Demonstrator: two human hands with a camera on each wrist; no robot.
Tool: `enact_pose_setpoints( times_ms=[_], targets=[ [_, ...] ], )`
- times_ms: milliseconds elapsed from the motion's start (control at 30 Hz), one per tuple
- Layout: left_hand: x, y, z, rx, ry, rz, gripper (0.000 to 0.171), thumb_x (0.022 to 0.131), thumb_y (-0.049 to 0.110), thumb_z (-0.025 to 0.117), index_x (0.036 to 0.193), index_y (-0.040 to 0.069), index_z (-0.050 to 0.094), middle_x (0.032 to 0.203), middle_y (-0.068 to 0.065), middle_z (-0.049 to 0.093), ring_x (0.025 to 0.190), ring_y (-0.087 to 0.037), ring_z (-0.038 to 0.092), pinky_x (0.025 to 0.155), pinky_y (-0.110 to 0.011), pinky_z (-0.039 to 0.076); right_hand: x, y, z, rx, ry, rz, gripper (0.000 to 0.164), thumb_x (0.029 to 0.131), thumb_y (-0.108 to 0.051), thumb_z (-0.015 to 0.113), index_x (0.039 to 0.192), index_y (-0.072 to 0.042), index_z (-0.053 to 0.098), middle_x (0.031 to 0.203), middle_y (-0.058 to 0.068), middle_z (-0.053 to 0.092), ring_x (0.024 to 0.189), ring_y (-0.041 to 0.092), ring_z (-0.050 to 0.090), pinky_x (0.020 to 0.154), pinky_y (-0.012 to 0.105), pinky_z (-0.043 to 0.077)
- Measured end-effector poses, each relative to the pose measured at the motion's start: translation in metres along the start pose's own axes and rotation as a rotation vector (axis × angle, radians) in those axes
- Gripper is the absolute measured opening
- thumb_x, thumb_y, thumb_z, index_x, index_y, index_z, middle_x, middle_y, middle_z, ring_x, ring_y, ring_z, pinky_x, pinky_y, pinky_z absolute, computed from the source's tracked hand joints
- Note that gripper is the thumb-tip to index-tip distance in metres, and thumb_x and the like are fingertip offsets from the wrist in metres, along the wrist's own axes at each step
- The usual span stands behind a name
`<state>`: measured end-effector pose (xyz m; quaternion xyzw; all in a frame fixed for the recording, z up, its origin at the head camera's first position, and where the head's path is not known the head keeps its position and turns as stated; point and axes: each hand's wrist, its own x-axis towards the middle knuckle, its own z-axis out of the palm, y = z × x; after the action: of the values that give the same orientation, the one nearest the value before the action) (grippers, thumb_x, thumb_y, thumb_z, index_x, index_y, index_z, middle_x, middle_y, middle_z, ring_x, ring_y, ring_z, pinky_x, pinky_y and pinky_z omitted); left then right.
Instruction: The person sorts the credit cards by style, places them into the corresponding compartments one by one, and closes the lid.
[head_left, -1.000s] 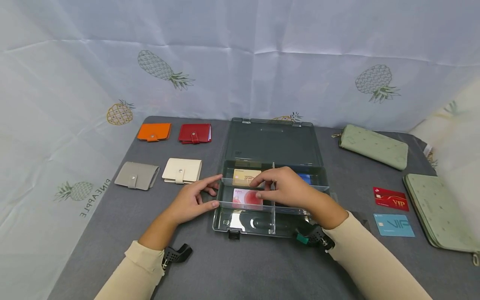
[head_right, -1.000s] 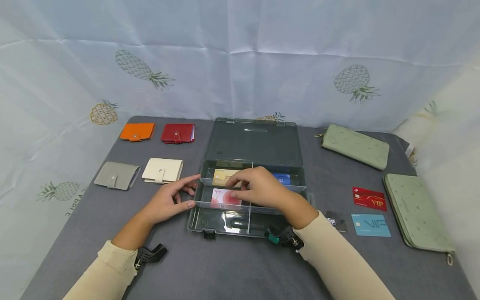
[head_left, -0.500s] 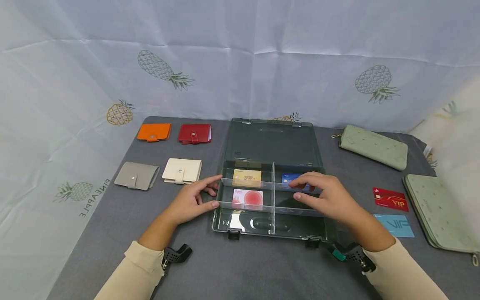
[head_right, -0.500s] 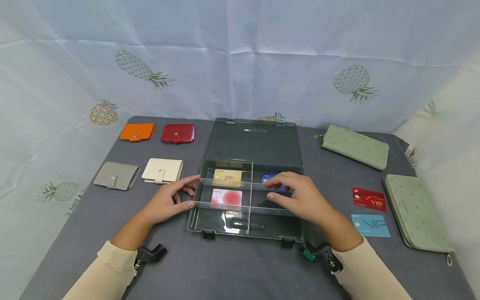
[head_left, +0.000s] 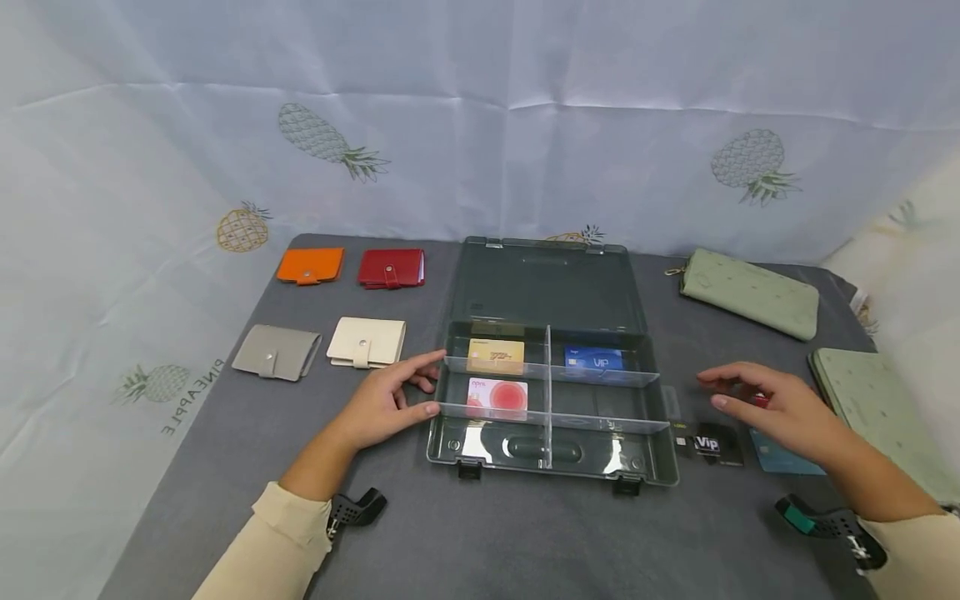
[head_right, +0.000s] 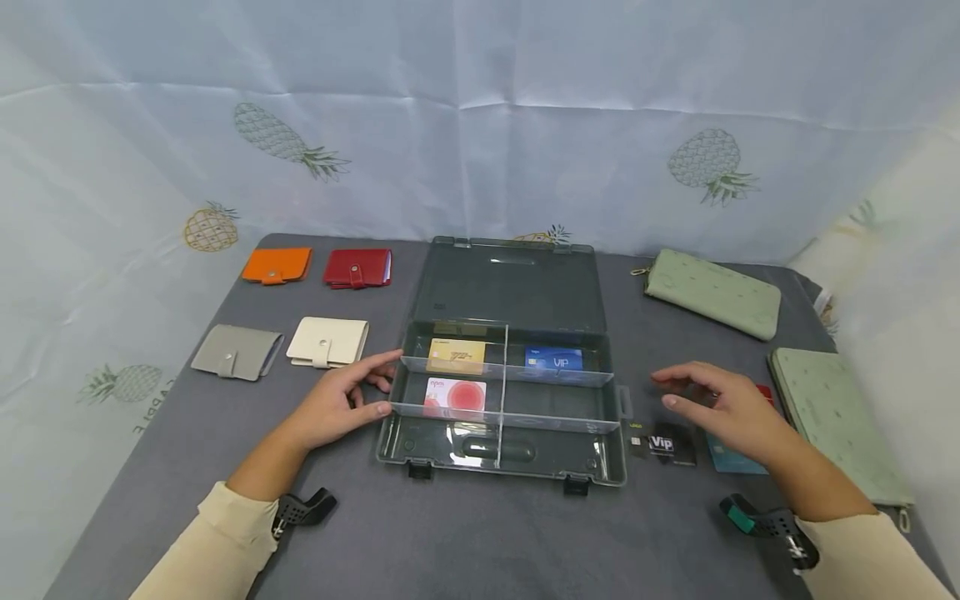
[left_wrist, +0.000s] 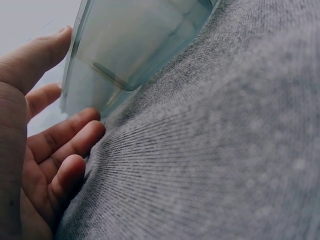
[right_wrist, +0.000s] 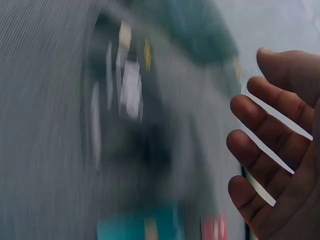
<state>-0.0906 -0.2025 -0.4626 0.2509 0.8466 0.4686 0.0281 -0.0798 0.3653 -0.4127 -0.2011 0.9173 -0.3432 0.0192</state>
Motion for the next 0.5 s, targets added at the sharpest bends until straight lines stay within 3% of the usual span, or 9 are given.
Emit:
enact_pose_setpoints(
  times_ms=[100,400,500],
  targets=[
    [0.0,0.0,0.001,0.006,-0.004,0.004,0.068,0.092,0.019,0.084,0.154,0.01,0.057,0.125,-0.007,0.072,0.101,-0.019,0.069,0.063,-0.027,0.055,-0.016,0.022,-0.015,-0.025,-0.037,0.026,0.038,0.098,-0.003,0.076,0.134,-0.011,0.071,0.123,-0.018,0.069,0.103,-0.006,0.062,0.076,0.013,0.049],
    [0.0,0.002,0.0,0.002,0.006,0.001,0.068,0.092,0.019,0.084,0.154,0.011,0.057,0.125,-0.007,0.072,0.101,-0.019,0.069,0.063,-0.027,0.055,-0.027,0.056,-0.051,-0.133,-0.096,0.097,0.053,0.09,0.003,0.082,0.139,0.001,0.062,0.109,-0.014,0.066,0.071,0.007,0.059,0.058,0.025,0.047],
    [0.0,0.003,0.0,0.005,0.003,0.001,0.068,0.092,0.02,0.084,0.154,0.012,0.057,0.125,-0.006,0.072,0.101,-0.019,0.069,0.063,-0.027,0.055,-0.025,0.062,-0.053,-0.2,-0.126,0.091,0.06,0.084,0.005,0.086,0.139,0.004,0.061,0.115,0.004,0.071,0.069,0.004,0.057,0.059,0.025,0.049]
  ],
)
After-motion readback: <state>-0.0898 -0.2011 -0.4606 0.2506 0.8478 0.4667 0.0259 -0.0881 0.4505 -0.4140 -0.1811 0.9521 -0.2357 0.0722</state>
